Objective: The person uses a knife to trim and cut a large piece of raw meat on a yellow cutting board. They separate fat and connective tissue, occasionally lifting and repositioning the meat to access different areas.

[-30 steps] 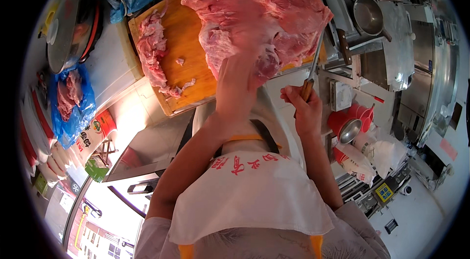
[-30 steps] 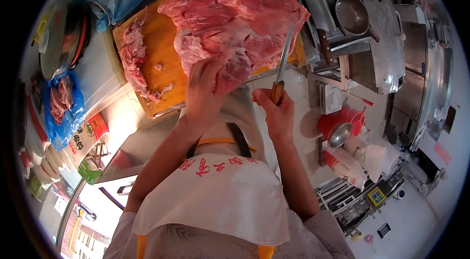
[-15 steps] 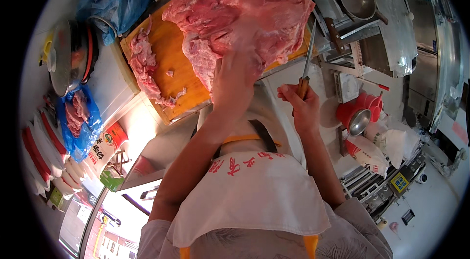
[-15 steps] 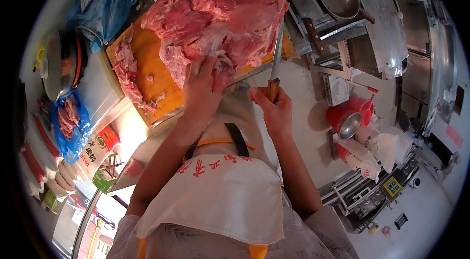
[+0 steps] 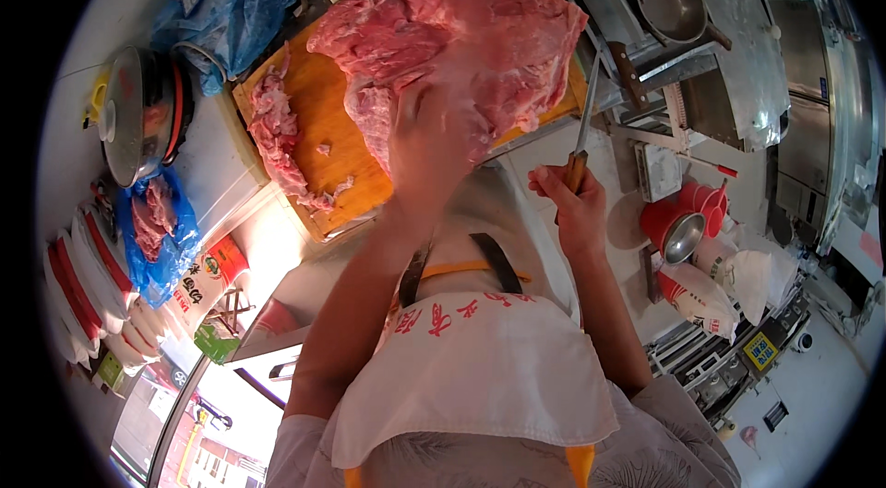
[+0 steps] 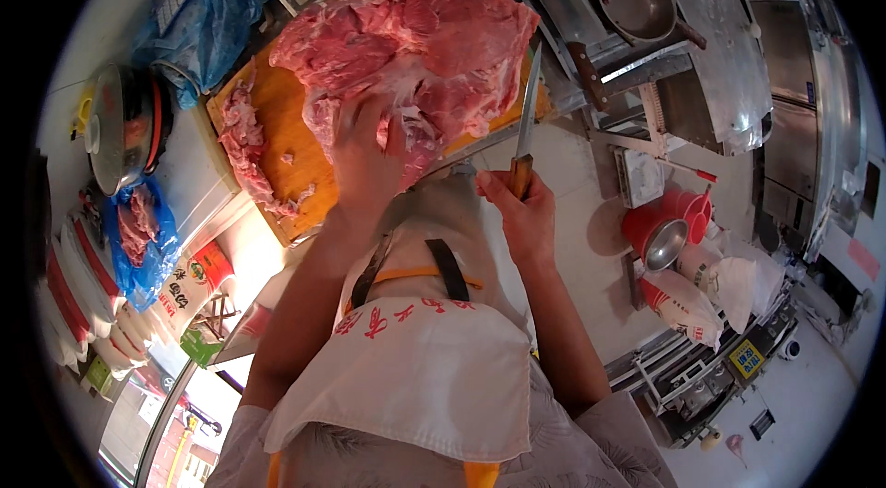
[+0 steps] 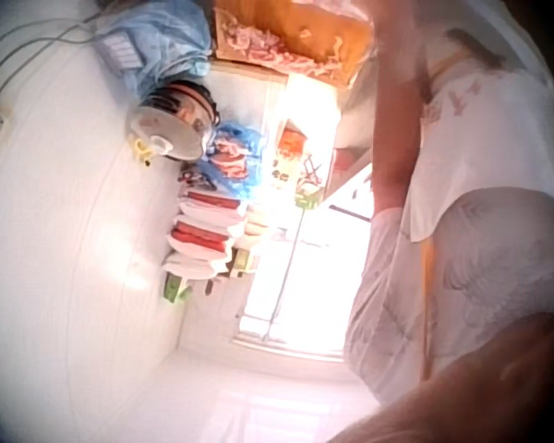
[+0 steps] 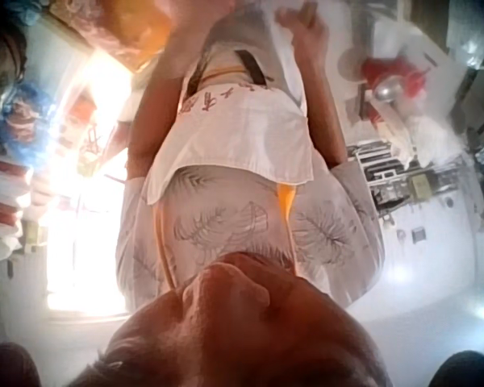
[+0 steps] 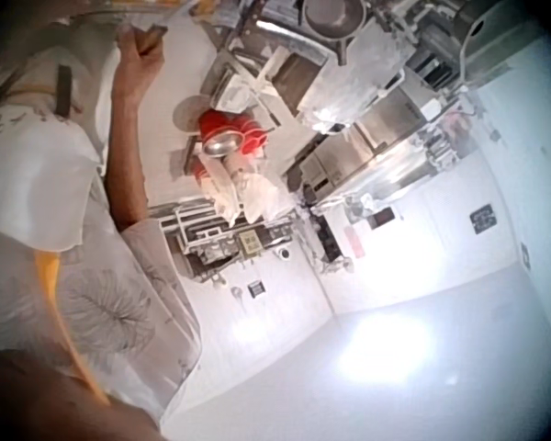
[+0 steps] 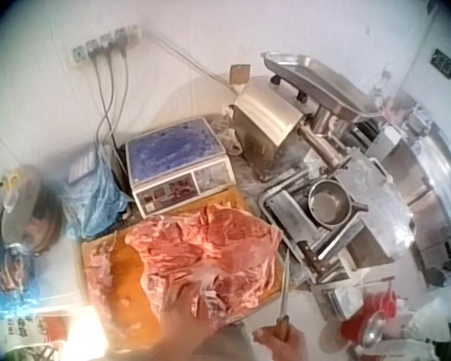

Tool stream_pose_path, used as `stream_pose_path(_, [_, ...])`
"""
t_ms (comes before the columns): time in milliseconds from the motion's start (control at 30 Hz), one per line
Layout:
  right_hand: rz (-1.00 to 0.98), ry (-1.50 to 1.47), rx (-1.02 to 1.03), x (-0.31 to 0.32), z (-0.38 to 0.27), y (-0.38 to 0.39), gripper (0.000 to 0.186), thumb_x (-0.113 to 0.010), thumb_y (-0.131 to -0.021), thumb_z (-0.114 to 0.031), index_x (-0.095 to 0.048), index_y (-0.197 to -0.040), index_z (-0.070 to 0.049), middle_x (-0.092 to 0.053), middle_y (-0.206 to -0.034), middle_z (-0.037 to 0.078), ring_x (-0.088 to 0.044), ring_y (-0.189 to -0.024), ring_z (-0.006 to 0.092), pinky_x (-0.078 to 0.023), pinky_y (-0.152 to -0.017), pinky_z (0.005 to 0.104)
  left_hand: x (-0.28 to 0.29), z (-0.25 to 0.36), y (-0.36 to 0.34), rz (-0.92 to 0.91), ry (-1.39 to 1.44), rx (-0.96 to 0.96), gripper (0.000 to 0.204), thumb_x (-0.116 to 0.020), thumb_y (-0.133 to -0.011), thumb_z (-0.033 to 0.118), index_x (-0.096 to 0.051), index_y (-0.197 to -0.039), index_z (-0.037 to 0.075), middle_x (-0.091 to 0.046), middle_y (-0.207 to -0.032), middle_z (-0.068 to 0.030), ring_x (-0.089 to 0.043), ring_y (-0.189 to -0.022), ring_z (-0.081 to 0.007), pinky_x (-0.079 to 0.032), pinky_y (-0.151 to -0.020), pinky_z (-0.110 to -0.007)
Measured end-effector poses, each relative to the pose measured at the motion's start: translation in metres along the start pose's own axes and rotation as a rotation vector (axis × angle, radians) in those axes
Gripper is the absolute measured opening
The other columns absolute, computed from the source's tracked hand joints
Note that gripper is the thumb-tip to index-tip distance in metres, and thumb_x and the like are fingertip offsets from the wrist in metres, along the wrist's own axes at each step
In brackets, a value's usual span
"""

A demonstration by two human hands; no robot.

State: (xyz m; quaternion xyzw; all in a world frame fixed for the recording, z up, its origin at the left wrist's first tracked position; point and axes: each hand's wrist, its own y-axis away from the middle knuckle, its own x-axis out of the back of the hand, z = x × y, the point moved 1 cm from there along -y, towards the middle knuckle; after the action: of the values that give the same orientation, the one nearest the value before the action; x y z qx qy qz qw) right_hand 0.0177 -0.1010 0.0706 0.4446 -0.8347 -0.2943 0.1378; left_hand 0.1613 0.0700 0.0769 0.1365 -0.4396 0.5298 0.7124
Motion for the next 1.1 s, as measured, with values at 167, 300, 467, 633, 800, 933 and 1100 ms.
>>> stream_pose_path(167, [-0.021, -0.003, 0.0, 0.005, 0.003, -0.002, 0.032, -0.08, -0.095, -0.021, -0.068, -0.108, 0.006, -0.075, -0.098, 0.013, -0.07, -0.088, 0.0177, -0.055, -0.085, 0.0312, 0.019, 0.014, -0.034, -0.226, -0.122, -0.006, 0.019, -0.07, -0.085, 0.008, -0.073, -0.104, 0.003, -0.069, -0.112, -0.0201, -0.065, -0.108, -0.0422, -0.055, -0.094, -0.048])
stream_pose_path(300, [-0.01, -0.09, -0.01, 0.001, -0.002, -0.001, 0.03, -0.084, -0.092, -0.02, -0.068, -0.102, 0.004, -0.072, -0.091, 0.007, -0.067, -0.086, 0.0139, -0.053, -0.084, 0.0291, 0.008, 0.012, -0.042, -0.334, -0.234, 0.134, 0.019, -0.071, -0.085, 0.013, -0.074, -0.099, 0.001, -0.07, -0.11, -0.0225, -0.068, -0.104, -0.0437, -0.058, -0.09, -0.05])
stream_pose_path(467, [-0.005, -0.087, -0.042, 0.005, -0.002, -0.006, 0.032, -0.083, -0.092, -0.02, -0.064, -0.105, 0.002, -0.071, -0.09, 0.007, -0.067, -0.084, 0.012, -0.054, -0.071, 0.0282, -0.008, 0.01, -0.053, -0.47, -0.392, 0.206, 0.022, -0.072, -0.084, 0.016, -0.073, -0.099, -0.001, -0.071, -0.107, -0.0231, -0.071, -0.094, -0.0447, -0.059, -0.086, -0.051])
stream_pose_path(633, [-0.081, 0.029, -0.089, 0.021, -0.019, -0.01, 0.033, -0.082, -0.093, -0.022, -0.061, -0.107, -0.002, -0.069, -0.086, 0.005, -0.063, -0.076, 0.0076, -0.05, -0.057, 0.0281, 0.003, 0.014, -0.079, -0.592, -0.231, 0.366, 0.031, -0.08, -0.08, 0.028, -0.075, -0.091, -0.001, -0.074, -0.091, -0.0223, -0.075, -0.088, -0.0349, -0.059, -0.079, -0.046])
stream_pose_path(800, [-0.052, 0.125, 0.03, 0.035, -0.025, -0.012, 0.028, -0.075, -0.1, -0.028, -0.064, -0.107, -0.003, -0.063, -0.081, 0.001, -0.053, -0.069, 0.0054, -0.046, -0.06, 0.0255, 0.005, -0.031, -0.082, -0.589, -0.017, 0.523, 0.038, -0.087, -0.074, 0.033, -0.076, -0.082, -0.003, -0.072, -0.075, -0.0155, -0.071, -0.072, -0.0252, -0.055, -0.068, -0.038])
stream_pose_path(933, [-0.13, 0.017, 0.065, 0.049, -0.03, -0.017, 0.028, -0.07, -0.103, -0.028, -0.066, -0.112, -0.001, -0.062, -0.084, -0.001, -0.051, -0.068, 0.0069, -0.045, -0.064, 0.0249, 0.005, -0.041, -0.079, -0.544, 0.136, 0.52, 0.029, -0.086, -0.075, 0.023, -0.078, -0.082, -0.003, -0.069, -0.067, -0.0088, -0.065, -0.062, -0.0138, -0.051, -0.06, -0.032])
stream_pose_path(1100, [-0.143, 0.197, 0.169, 0.047, -0.033, -0.02, 0.03, -0.073, -0.1, -0.022, -0.062, -0.118, 0.0, -0.065, -0.087, 0.002, -0.056, -0.071, 0.0088, -0.048, -0.066, 0.0266, 0.002, -0.069, -0.078, -0.592, 0.348, 0.701, 0.018, -0.082, -0.076, 0.013, -0.078, -0.081, -0.004, -0.069, -0.069, -0.0049, -0.062, -0.063, -0.0099, -0.049, -0.058, -0.028])
